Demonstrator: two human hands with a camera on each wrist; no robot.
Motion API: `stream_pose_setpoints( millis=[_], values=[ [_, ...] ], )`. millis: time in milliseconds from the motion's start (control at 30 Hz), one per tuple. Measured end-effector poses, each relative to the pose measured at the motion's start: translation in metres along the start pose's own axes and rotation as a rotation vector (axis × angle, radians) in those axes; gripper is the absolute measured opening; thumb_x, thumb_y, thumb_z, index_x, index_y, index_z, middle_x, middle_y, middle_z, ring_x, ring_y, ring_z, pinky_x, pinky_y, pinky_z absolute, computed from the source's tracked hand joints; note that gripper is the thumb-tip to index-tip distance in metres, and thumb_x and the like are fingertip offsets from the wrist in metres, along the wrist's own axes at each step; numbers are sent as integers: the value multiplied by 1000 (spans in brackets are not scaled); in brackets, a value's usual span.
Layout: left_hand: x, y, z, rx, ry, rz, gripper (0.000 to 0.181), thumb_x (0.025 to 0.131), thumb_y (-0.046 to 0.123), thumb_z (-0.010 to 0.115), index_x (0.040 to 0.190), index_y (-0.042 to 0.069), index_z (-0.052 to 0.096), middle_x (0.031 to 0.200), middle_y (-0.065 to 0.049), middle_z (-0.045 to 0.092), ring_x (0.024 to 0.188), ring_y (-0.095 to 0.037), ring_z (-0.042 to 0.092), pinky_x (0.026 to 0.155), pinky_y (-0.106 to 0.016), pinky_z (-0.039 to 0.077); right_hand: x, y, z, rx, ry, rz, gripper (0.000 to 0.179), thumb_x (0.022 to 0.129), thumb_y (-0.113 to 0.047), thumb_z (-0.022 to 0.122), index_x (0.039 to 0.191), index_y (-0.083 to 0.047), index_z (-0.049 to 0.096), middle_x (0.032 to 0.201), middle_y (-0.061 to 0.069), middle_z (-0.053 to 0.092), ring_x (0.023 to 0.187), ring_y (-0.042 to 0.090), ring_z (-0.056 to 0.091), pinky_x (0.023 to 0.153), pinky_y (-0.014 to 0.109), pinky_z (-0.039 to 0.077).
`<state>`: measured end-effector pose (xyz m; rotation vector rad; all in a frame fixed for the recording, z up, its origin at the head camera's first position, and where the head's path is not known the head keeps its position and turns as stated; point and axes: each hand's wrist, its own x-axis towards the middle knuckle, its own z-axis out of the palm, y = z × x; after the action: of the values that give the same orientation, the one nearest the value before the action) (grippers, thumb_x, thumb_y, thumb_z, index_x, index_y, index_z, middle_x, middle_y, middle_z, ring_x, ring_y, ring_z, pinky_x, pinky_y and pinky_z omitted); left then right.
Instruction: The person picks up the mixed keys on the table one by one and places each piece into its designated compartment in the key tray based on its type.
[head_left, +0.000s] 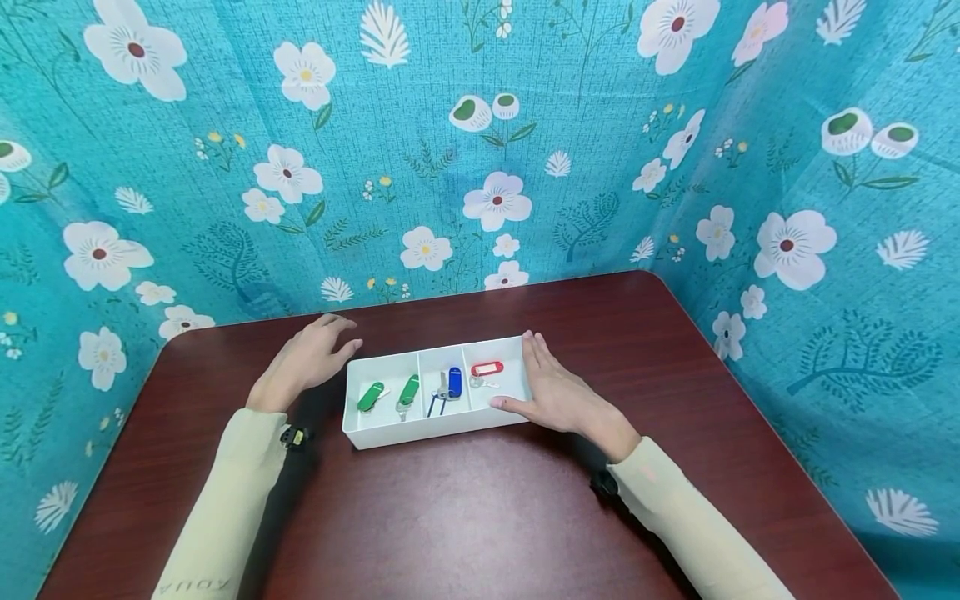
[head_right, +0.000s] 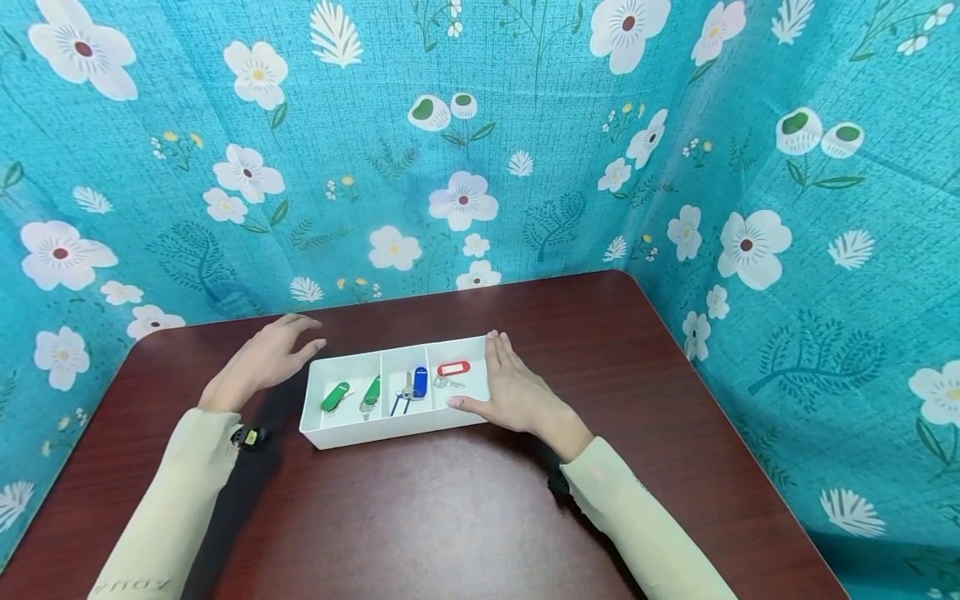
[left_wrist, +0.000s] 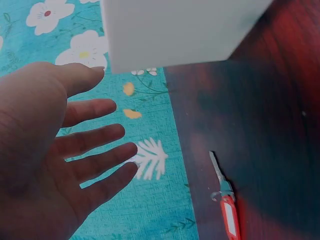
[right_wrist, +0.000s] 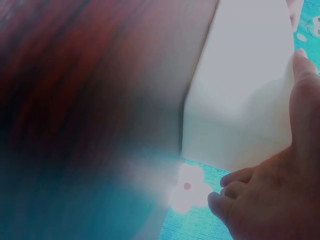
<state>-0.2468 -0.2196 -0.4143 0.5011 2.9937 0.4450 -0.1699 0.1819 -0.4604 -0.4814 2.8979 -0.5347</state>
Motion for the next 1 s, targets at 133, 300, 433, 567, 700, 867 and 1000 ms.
stream_pose_setpoints(
  millis=[133,300,433,567,700,867,1000],
  values=[
    [-3,-6,2,-5,-6,-11,52,106,31,61,148,1,55,152,-26,54,140,-46,54,114,-67,45,-1,0,0,-3,0,2,124,91,-78,59,167,2,2,178,21,4,167,38,6,131,50,27],
    [-7,-14,3,-2,-22,-25,54,105,29,62,150,-1,53,154,-28,53,142,-47,52,115,-67,44,-1,0,0,-8,1,2,124,91,-78,59,167,2,2,178,21,4,166,38,7,131,50,28],
    [-10,-20,7,2,-42,-39,57,104,30,63,151,-2,52,159,-30,47,146,-49,47,117,-68,41,-1,0,0,-10,1,2,124,91,-78,59,167,2,2,178,21,4,166,38,7,131,50,28],
    [-15,-27,11,8,-58,-51,60,104,32,63,153,-1,50,161,-31,43,148,-50,44,117,-69,40,-1,-1,-1,-5,1,1,124,91,-78,58,167,2,3,178,21,5,167,38,7,131,50,28],
    [-19,-34,14,12,-57,-41,63,103,35,65,153,-1,49,160,-31,45,147,-50,45,116,-68,41,-2,-1,-1,0,3,2,124,91,-79,58,167,2,3,178,21,5,167,38,7,131,51,28],
    [-23,-40,15,6,-52,-45,67,101,38,67,153,-1,49,159,-31,46,145,-50,46,115,-69,42,-2,-1,-1,4,-1,3,124,90,-79,58,168,1,2,178,20,4,167,38,6,131,52,27],
    [-25,-43,15,9,-59,-52,70,101,40,69,154,-1,48,158,-31,47,144,-50,47,115,-69,43,-2,0,0,3,-1,6,124,90,-79,59,168,0,2,178,20,4,167,38,7,131,52,28]
  ],
)
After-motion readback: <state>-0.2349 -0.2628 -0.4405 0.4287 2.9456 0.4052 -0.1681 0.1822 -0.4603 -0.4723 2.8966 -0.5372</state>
